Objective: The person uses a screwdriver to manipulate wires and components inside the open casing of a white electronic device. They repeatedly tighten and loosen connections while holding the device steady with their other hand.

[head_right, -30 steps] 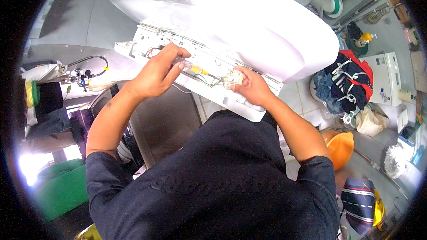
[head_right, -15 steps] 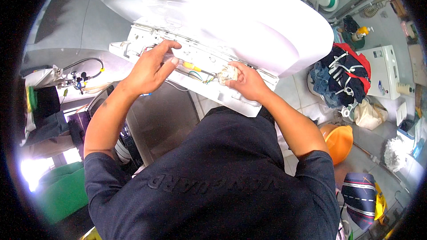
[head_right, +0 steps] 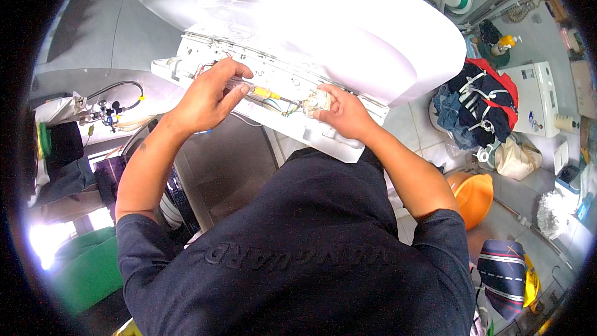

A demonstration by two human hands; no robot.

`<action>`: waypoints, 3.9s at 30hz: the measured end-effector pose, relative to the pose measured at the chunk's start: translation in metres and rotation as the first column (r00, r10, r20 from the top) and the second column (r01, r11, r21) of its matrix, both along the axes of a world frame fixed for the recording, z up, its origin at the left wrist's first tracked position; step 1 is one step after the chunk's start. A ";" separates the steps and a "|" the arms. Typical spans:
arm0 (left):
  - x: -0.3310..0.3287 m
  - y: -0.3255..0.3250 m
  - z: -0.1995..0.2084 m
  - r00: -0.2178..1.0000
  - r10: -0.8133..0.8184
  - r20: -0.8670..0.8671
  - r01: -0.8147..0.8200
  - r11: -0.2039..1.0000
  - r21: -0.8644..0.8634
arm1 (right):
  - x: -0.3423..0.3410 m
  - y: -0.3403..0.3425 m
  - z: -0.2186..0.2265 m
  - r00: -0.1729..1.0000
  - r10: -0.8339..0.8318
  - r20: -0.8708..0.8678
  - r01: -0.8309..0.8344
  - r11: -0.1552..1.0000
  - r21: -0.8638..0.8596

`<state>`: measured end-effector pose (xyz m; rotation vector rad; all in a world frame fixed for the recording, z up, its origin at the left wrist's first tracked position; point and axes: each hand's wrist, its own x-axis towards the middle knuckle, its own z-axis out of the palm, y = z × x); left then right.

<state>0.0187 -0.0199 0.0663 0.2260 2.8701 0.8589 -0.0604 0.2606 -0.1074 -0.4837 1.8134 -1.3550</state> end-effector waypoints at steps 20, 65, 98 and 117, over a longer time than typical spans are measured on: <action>-0.002 -0.082 0.016 0.917 0.356 0.182 -0.380 0.917 0.119 | 0.002 0.000 -0.007 1.000 -0.025 -0.012 0.024 0.999 -0.046; -0.041 -0.030 -0.083 0.973 0.193 0.124 -0.169 0.969 -0.178 | -0.002 0.000 -0.005 0.999 -0.025 0.033 0.026 0.999 -0.021; -0.046 0.076 -0.093 0.957 -0.050 0.285 0.105 0.978 -0.180 | -0.006 0.000 -0.009 0.998 0.065 0.019 -0.062 0.990 -0.129; -0.048 0.071 -0.086 0.958 -0.075 0.276 0.118 0.983 -0.140 | -0.006 -0.004 0.003 0.950 0.070 -0.306 -0.071 0.997 0.008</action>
